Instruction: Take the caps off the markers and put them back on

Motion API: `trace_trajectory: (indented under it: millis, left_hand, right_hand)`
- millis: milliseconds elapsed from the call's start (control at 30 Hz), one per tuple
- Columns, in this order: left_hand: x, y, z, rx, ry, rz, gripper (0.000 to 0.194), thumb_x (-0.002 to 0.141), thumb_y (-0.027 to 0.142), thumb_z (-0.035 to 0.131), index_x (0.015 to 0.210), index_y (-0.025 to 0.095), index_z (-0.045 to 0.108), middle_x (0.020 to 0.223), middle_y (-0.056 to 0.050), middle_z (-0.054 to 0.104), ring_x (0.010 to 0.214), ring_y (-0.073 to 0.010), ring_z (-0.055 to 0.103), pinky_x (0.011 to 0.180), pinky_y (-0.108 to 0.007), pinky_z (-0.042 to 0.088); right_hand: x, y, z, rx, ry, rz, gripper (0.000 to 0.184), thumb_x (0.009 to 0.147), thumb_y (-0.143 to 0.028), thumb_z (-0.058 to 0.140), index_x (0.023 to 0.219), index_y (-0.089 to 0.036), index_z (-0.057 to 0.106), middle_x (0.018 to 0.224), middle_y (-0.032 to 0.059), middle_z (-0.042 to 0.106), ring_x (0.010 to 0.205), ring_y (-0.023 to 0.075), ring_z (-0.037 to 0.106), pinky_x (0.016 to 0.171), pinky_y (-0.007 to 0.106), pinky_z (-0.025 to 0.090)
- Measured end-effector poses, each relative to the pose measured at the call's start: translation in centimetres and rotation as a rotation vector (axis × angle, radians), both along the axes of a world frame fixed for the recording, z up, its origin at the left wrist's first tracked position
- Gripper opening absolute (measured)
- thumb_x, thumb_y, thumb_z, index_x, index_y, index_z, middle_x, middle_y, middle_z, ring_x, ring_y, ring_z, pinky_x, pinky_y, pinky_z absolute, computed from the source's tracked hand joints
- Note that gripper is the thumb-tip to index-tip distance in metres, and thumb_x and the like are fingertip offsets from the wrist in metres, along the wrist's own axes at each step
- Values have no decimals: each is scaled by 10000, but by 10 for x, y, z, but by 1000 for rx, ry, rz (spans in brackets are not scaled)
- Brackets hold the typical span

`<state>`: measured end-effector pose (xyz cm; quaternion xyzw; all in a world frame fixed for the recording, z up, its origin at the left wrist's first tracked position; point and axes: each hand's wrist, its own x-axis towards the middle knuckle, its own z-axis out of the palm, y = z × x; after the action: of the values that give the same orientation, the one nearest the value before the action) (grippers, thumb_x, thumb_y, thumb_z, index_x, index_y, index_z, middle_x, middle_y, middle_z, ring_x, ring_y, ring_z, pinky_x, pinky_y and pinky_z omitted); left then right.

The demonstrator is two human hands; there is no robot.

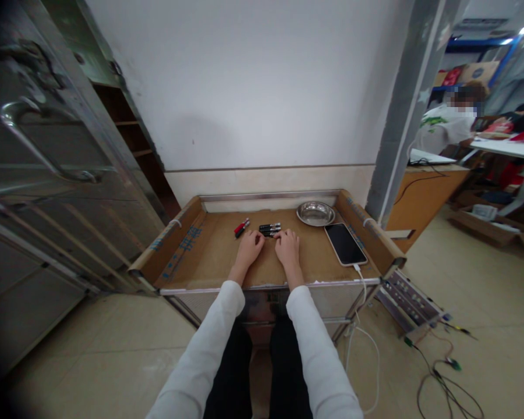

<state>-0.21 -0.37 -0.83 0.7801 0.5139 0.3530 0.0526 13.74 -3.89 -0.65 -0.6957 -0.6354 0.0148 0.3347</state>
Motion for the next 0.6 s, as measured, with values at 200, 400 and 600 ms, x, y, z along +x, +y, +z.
trace_trajectory:
  millis: [200,400,600]
  left_hand:
    - [-2,-8,10,27,20,325,167,879,213,435,899,161,592,971,-118,583,979,-254,536,868,-383,419]
    - [-1,-14,12,-92,1,656,286,826,188,474,1098,112,523,1154,-168,525,1100,-309,491,894,-422,401]
    - [-1,-15,15,-150,-5,696,257,831,209,467,1062,110,524,1128,-173,521,1091,-311,491,899,-413,392]
  right_hand:
    - [0,-1,2,-12,22,-33,266,868,-129,418,895,-209,670,977,73,600,969,205,497,854,318,304]
    - [-1,-1,1,-38,-19,-37,256,880,-156,426,904,-214,674,1000,83,592,989,216,484,860,322,302]
    - [-2,-2,2,-33,-20,-20,257,865,-138,428,926,-207,667,1004,83,591,985,208,482,865,317,300]
